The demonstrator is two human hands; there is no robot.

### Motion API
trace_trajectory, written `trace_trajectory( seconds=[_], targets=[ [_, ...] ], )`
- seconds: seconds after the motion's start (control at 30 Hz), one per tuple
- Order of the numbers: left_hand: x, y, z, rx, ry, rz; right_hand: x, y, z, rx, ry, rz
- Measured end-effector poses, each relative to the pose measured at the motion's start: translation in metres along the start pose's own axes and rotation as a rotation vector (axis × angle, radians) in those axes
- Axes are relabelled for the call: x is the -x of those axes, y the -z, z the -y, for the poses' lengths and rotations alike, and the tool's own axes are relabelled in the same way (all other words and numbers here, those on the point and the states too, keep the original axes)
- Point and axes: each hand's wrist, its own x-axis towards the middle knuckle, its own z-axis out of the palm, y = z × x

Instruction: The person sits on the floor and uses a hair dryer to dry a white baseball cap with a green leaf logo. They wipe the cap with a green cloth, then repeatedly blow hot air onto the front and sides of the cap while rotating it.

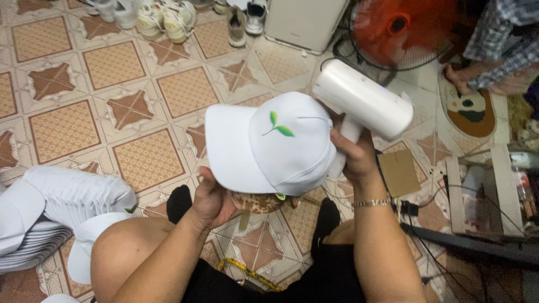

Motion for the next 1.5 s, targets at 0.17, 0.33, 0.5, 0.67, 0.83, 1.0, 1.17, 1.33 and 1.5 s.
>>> trace_trajectory(
  seconds=[0.17, 0.33, 0.5, 0.67, 0.83, 1.0, 1.17, 1.33, 1.5],
  targets=[
    [0.007, -0.002, -0.004, 0.011, 0.042, 0.236, -0.010, -0.013, 0.019, 0.106, -0.062, 0.023],
    [0.017, -0.028, 0.005, 0.099, 0.107, 0.137, -0.023, -0.024, 0.016, -0.159, -0.122, 0.281],
    [0.018, -0.036, -0.004, 0.187, 0.062, 0.184, -0.029, -0.024, 0.007, -0.193, -0.121, 0.366],
    [0.024, -0.030, 0.005, 0.104, 0.066, 0.061, -0.036, -0.030, 0.004, -0.025, -0.107, 0.193],
    [0.011, -0.009, 0.020, 0.027, -0.151, -0.006, -0.031, -0.038, 0.002, 0.214, 0.063, -0.109],
    [-0.011, 0.022, 0.009, -0.093, -0.312, -0.168, 0.002, -0.043, 0.007, -0.002, -0.095, -0.082],
    [-0.026, 0.033, 0.009, 0.004, -0.310, -0.314, 0.032, -0.069, 0.003, 0.134, -0.291, 0.093],
    [-0.028, 0.037, 0.017, -0.179, -0.312, -0.314, 0.042, -0.093, 0.003, 0.158, -0.361, 0.098],
    [-0.023, 0.043, 0.030, -0.479, -0.262, -0.311, 0.034, -0.090, 0.014, 0.172, -0.323, -0.043]
  ],
)
